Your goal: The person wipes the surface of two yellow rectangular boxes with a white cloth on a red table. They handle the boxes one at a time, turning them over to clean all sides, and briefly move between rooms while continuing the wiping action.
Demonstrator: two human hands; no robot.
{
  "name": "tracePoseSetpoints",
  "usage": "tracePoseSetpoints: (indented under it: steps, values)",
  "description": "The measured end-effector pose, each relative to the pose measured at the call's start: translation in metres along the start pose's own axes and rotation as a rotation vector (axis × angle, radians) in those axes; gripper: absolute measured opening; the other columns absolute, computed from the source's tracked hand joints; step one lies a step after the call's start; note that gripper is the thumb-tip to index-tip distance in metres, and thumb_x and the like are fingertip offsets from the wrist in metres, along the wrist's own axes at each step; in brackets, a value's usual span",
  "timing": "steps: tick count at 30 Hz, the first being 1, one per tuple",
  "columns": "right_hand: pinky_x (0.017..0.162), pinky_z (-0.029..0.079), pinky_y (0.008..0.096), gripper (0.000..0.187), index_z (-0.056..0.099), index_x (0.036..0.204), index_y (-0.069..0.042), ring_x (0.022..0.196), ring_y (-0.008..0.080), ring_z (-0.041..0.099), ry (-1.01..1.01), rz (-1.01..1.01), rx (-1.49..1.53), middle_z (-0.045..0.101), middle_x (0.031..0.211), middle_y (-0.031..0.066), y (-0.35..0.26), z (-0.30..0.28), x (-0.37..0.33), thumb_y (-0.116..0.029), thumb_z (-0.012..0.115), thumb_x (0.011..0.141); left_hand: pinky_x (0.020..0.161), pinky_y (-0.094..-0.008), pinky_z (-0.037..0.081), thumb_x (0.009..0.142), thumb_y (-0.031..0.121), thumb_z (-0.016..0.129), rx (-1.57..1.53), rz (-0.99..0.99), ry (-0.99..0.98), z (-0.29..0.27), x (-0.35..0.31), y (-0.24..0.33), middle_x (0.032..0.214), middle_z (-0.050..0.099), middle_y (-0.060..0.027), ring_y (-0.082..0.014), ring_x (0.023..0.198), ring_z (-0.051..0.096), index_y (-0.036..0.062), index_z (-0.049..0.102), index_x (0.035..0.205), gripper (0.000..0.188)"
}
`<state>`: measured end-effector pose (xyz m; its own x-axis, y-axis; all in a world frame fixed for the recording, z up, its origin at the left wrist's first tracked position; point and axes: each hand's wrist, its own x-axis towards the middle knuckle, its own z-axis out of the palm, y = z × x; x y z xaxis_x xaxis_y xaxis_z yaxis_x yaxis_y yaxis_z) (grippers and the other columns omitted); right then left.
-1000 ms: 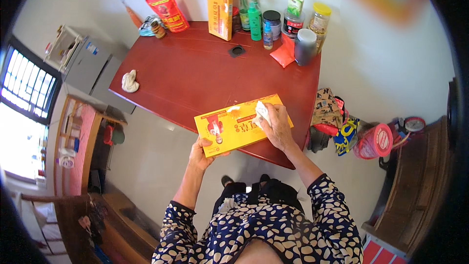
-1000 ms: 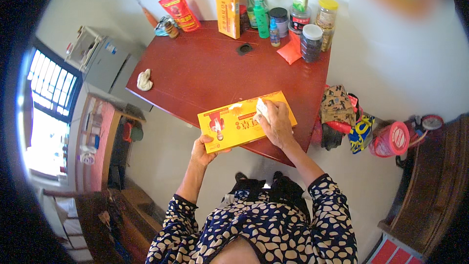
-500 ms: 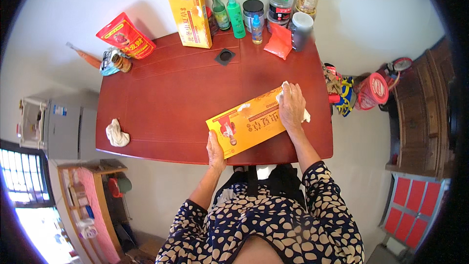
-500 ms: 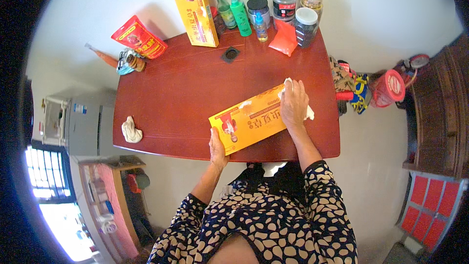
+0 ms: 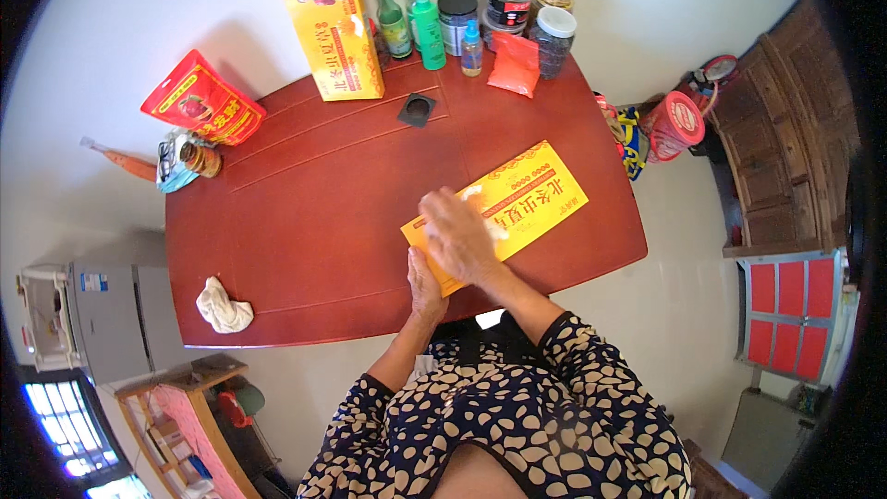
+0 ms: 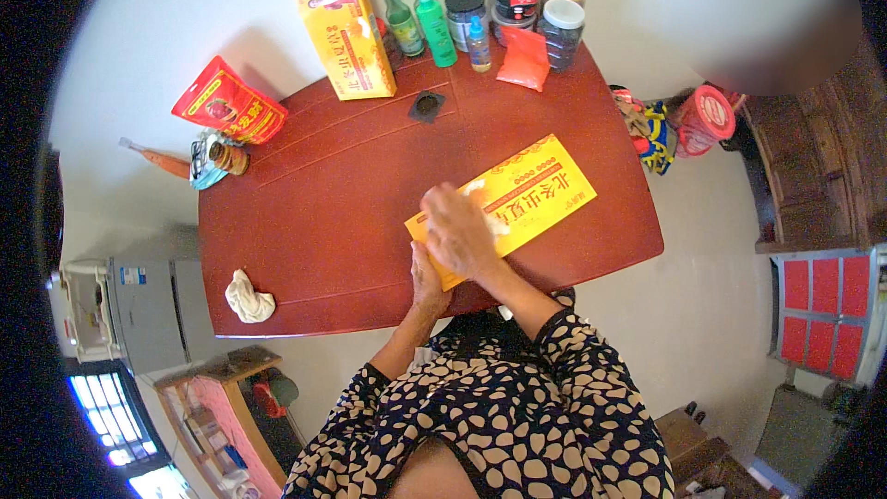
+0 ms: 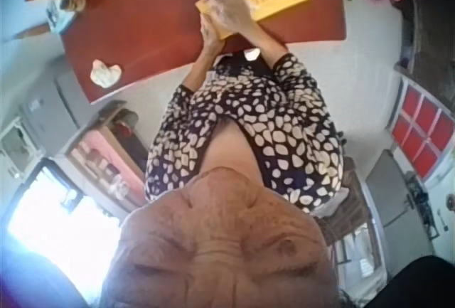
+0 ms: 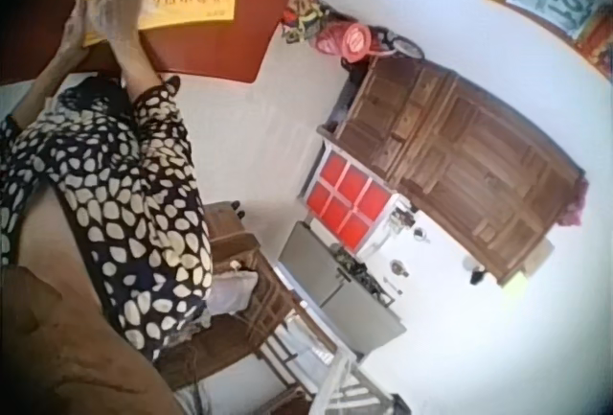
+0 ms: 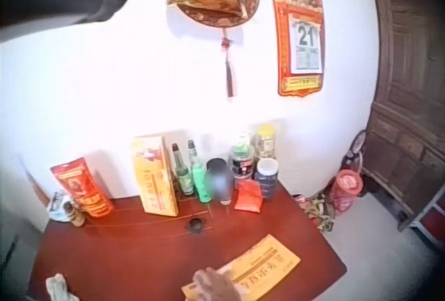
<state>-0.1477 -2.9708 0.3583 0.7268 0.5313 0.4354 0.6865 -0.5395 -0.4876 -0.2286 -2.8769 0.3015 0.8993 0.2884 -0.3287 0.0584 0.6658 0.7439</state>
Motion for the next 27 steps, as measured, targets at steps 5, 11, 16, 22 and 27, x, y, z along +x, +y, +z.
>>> tracePoseSetpoints:
  steps: [5, 11, 16, 22, 27]
  values:
    - [0.105, 0.036, 0.0444, 0.045, 0.051, 0.13, -0.003, 0.129, 0.0331, 0.044, 0.044, -0.12, 0.191, 0.05, 0.135, 0.0137, -0.022, 0.006, -0.026, -0.016, 0.058, 0.088, 0.097, -0.0373, 0.047, 0.104, 0.045, 0.031, 0.038, -0.026, 0.053, -0.001, 0.004, 0.005, 0.127, 0.053, -0.0107, -0.0222, 0.116, 0.054, 0.0073, 0.04, 0.137, 0.051]
    - [0.106, 0.033, 0.0478, 0.051, 0.044, 0.135, -0.005, 0.129, 0.0323, 0.043, -0.032, -0.023, -0.061, 0.05, 0.133, 0.0146, 0.006, -0.024, -0.029, -0.024, 0.057, 0.089, 0.089, -0.0357, 0.051, 0.102, 0.048, 0.035, 0.113, -0.026, 0.19, 0.007, 0.006, 0.005, 0.118, 0.057, -0.009, -0.022, 0.104, 0.06, 0.0088, 0.046, 0.131, 0.05]
    - [0.108, 0.031, 0.0532, 0.043, 0.043, 0.131, -0.006, 0.131, 0.0338, 0.042, 0.029, 0.144, -0.206, 0.051, 0.132, 0.0162, 0.054, -0.032, -0.02, -0.024, 0.054, 0.093, 0.084, -0.0374, 0.054, 0.103, 0.046, 0.035, 0.161, 0.009, 0.228, 0.007, 0.011, 0.004, 0.118, 0.059, -0.0089, -0.0226, 0.102, 0.062, 0.0084, 0.045, 0.132, 0.049]
    - [0.109, 0.03, 0.0524, 0.045, 0.044, 0.133, -0.005, 0.133, 0.0343, 0.04, 0.111, 0.372, -0.35, 0.05, 0.134, 0.0152, 0.127, -0.043, -0.008, -0.019, 0.055, 0.091, 0.083, -0.036, 0.054, 0.103, 0.044, 0.034, 0.123, 0.033, 0.185, 0.004, 0.015, 0.005, 0.12, 0.059, -0.0092, -0.0223, 0.102, 0.062, 0.0077, 0.045, 0.132, 0.047]
    - [0.109, 0.031, 0.0492, 0.048, 0.043, 0.137, -0.007, 0.133, 0.0326, 0.039, 0.348, 0.488, -0.473, 0.048, 0.136, 0.0126, 0.133, -0.015, 0.008, -0.018, 0.055, 0.091, 0.08, -0.0377, 0.056, 0.103, 0.043, 0.036, 0.073, 0.001, 0.156, -0.007, 0.024, 0.005, 0.116, 0.059, -0.0084, -0.0219, 0.098, 0.064, 0.0085, 0.046, 0.129, 0.044]
